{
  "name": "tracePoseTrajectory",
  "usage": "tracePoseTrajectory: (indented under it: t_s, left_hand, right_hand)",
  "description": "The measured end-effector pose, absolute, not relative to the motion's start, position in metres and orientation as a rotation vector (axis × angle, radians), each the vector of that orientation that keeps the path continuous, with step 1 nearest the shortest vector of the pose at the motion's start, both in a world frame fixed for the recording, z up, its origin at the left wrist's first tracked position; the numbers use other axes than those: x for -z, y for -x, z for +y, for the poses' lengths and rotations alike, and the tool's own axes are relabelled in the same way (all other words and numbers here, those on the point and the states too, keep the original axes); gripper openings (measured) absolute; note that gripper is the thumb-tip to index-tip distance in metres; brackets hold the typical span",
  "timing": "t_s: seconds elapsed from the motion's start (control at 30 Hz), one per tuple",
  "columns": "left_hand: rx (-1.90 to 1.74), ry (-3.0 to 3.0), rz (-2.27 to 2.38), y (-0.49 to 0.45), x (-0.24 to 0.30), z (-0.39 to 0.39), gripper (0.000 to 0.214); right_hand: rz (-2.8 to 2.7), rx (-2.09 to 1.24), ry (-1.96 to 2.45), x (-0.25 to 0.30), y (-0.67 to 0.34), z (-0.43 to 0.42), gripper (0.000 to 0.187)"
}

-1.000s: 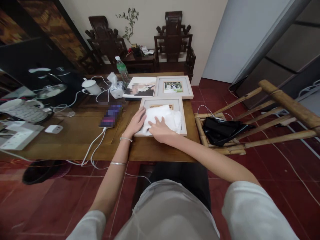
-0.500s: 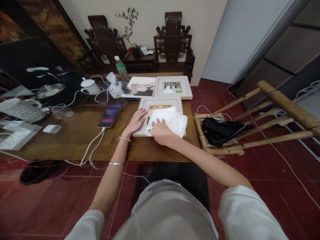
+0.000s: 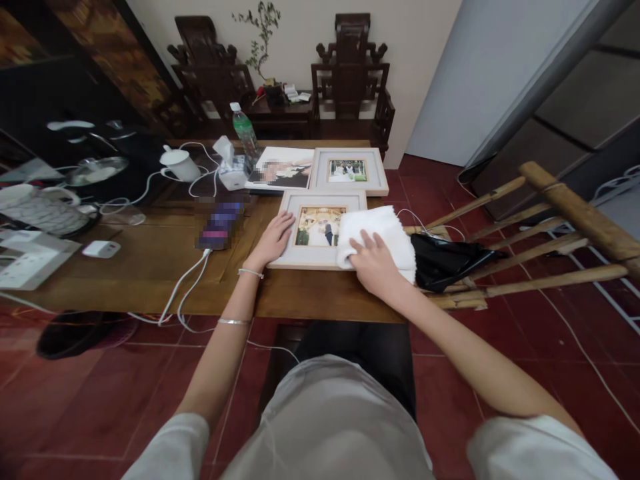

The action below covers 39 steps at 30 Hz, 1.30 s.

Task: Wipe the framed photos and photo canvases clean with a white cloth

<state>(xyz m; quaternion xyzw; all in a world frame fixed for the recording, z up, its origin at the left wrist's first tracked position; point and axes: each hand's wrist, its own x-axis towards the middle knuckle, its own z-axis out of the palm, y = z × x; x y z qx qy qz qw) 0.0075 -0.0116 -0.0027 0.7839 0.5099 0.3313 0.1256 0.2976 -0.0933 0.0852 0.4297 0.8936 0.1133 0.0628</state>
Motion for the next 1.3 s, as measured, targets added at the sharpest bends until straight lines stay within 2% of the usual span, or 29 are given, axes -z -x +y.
tracePoseTrajectory:
  t_s: [0.2,0.5,0.67,0.87,1.1,1.3]
  left_hand:
    - [-0.95,-2.296,1.48,-0.008,0.0,-0.013,0.041]
    - [-0.954,-2.295,1.466,-0.006,0.0,-0.014,0.04]
    - [-1.017,-2.281,1.445,-0.003,0.007,-0.011,0.043]
    - [-1.092,-2.243,1.451,-0.004,0.013,-0.008,0.048]
    - [-1.071,-2.262,1.476,-0.006,0.01,-0.01,0.044]
    - [-1.083,-2.252,1.461,-0.007,0.01,-0.011,0.042]
  right_hand:
    - [2.666,-0.399,-1.383,-0.085,-0.312,-0.084,0.035]
    - [2.613,-0.43,-1.611,-0.078,-0.296,0.015,0.04]
    - [2.589,-0.445,-1.627,-0.076,-0.292,0.035,0.04]
    - [2.614,-0.391,-1.526,-0.078,-0.297,-0.011,0.042]
    - [2.757,0.106,-1.219,-0.111,-0.29,-0.098,0.042]
    - [2.852,0.167,-1.161,-0.1,-0.243,-0.108,0.046]
